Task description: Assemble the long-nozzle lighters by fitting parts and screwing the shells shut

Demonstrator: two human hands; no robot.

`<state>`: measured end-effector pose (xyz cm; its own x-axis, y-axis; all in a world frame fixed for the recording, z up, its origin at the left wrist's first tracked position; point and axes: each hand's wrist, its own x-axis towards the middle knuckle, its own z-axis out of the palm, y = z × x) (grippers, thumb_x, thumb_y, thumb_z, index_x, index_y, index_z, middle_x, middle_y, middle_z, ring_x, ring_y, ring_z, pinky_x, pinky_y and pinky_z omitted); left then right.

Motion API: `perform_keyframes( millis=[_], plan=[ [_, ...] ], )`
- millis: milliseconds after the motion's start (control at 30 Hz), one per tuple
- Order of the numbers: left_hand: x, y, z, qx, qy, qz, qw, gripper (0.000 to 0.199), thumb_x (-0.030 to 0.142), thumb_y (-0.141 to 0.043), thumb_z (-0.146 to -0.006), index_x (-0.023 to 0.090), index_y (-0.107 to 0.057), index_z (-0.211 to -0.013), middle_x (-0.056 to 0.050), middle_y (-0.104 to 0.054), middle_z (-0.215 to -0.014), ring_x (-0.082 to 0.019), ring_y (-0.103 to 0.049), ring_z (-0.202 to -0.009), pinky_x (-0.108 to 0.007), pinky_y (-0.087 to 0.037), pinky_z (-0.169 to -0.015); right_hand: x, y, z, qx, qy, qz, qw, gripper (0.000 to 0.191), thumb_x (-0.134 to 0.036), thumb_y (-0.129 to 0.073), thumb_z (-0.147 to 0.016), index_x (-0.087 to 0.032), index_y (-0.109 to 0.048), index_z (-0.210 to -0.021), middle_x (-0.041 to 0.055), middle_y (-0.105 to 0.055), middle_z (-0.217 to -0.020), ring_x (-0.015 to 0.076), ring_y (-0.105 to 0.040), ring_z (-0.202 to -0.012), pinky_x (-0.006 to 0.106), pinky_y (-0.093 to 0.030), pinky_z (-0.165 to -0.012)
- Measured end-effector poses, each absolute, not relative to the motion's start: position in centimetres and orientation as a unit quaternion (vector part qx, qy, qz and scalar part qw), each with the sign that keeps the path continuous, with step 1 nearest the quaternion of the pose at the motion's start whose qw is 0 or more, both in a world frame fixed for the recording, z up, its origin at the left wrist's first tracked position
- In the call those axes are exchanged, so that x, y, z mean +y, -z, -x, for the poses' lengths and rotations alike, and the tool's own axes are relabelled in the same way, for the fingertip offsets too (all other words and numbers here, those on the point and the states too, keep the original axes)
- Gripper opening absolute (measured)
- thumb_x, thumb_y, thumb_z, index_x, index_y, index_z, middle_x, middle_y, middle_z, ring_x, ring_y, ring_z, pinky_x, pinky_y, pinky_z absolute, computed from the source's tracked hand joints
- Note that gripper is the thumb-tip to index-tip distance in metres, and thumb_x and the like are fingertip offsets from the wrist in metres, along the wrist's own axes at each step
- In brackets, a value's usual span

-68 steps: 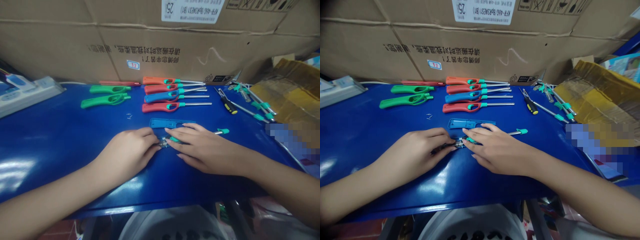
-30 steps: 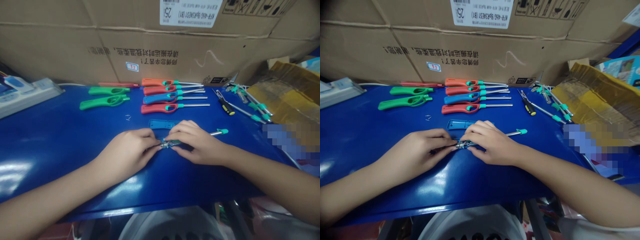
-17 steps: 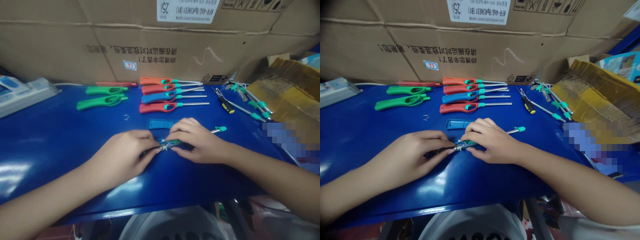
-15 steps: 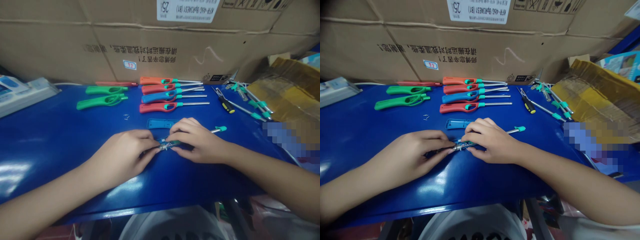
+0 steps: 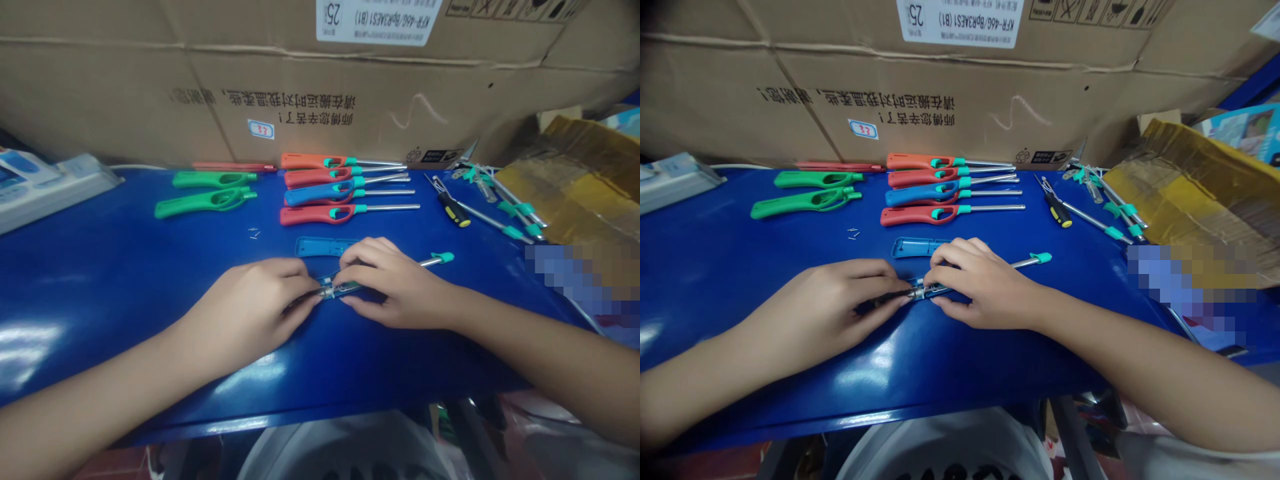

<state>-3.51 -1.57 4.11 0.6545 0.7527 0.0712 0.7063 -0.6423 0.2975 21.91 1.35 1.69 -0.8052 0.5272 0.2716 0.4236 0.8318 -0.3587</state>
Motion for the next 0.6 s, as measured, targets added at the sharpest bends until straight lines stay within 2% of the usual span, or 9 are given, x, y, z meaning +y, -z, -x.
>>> perform_keyframes(
  millis=[267, 433, 600],
  plan=[
    [-1.25, -3.87, 3.35, 0.438, -0.114, -0.873, 0.182, 0.017, 0.032, -0.060, -0.097, 0.026, -0.075, -0.102, 0.000, -0.072, -0.103, -0.019, -0.070, -0.089, -0.030, -0.052, -0.073, 1.28, -1.87, -21.91, -0.954, -0.071, 0.220, 0.189, 0.019, -0.023, -0.054, -0.099, -0.018, -0.069, -0.110, 0.0098, -0.064, -0.110, 0.0223, -0.056, -0.102, 0.040, -0.039, -0.092],
    [-0.95, -3.70, 3.43, 0.435, -0.147, -0.857, 0.233, 0.012, 0.030, -0.065, -0.094, 0.024, -0.075, -0.097, 0.000, -0.073, -0.096, -0.015, -0.068, -0.083, -0.026, -0.050, -0.071, 1.33, -1.71, -22.00, -0.952, -0.083, 0.232, 0.184, 0.021, -0.025, -0.056, -0.098, -0.019, -0.066, -0.115, 0.0110, -0.065, -0.114, 0.0231, -0.057, -0.103, 0.040, -0.040, -0.092],
    [-0.60, -3.69, 3.48, 0.443, -0.163, -0.842, 0.261, 0.010, 0.031, -0.072, -0.089, 0.024, -0.076, -0.094, 0.001, -0.073, -0.088, -0.013, -0.065, -0.073, -0.022, -0.048, -0.064, 1.50, -1.59, -22.06, -0.951, -0.091, 0.230, 0.188, 0.019, -0.024, -0.057, -0.097, -0.019, -0.067, -0.112, 0.0103, -0.066, -0.113, 0.0223, -0.057, -0.103, 0.040, -0.041, -0.092]
  ],
)
